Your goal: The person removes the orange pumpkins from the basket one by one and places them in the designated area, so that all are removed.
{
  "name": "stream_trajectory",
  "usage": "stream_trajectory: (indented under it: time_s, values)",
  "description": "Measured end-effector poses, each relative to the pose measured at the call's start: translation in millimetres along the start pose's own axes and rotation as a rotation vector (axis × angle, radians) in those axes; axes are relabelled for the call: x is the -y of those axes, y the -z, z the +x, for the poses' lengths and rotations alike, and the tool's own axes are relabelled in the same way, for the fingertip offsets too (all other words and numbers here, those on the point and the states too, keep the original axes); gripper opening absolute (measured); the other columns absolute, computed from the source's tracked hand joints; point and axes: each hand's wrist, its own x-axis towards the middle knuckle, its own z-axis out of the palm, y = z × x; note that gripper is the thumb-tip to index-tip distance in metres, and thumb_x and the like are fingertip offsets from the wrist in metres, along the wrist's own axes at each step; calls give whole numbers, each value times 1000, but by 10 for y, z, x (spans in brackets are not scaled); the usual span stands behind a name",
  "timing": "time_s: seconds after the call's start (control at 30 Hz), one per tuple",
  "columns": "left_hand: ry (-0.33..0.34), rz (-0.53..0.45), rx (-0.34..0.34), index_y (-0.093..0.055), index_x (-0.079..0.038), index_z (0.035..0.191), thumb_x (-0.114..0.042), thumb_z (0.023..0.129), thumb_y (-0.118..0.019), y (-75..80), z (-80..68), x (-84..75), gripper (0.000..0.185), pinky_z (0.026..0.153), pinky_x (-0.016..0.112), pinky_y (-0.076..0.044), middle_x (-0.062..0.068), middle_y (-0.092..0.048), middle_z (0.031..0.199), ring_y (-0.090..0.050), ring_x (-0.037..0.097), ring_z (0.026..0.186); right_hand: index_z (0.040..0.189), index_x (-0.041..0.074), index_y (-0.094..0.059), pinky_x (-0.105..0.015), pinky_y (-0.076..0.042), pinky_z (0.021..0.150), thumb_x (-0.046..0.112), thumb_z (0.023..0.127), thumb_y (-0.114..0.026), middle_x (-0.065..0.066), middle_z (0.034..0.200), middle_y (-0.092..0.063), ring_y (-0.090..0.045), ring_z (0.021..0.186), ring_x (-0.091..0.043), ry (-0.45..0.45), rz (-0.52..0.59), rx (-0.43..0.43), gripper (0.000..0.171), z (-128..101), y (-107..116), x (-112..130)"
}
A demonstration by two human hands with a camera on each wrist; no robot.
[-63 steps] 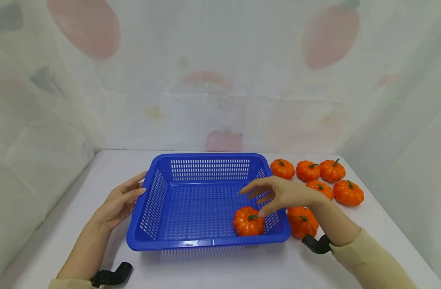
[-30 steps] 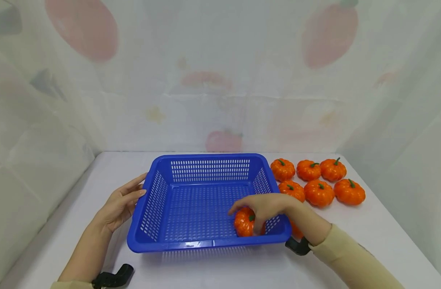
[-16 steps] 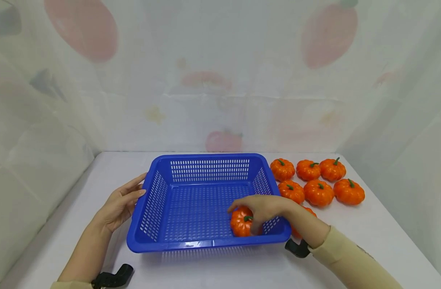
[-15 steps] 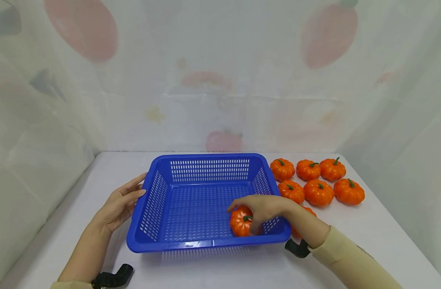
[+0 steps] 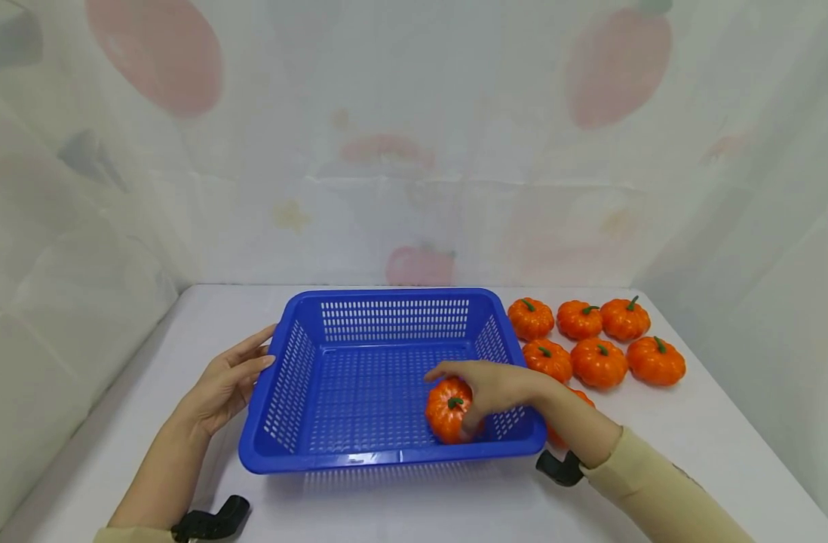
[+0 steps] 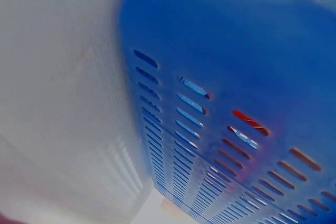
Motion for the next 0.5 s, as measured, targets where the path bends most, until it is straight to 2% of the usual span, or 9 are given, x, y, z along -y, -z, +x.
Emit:
stream_trajectory:
  time_s: [0.33, 0.5]
  values:
    - [-5, -12, 7, -38, -22, 153, -4, 102, -47, 20, 15, 13, 54, 79, 24, -61, -3, -61, 111, -70, 8, 93, 135, 16, -49, -39, -56, 94, 12, 70, -83, -5, 125, -56, -56, 109, -20, 38, 80, -65, 73, -1, 9, 14]
    - [-11, -16, 21, -40, -24, 151, -4, 103, -46, 27, 10, 16, 53, 79, 24, -61, -3, -61, 112, -70, 8, 94, 133, 21, -51, -38, -57, 92, 15, 70, -84, -8, 125, -57, -57, 108, -22, 69, 126, -89, 72, -23, 26, 16]
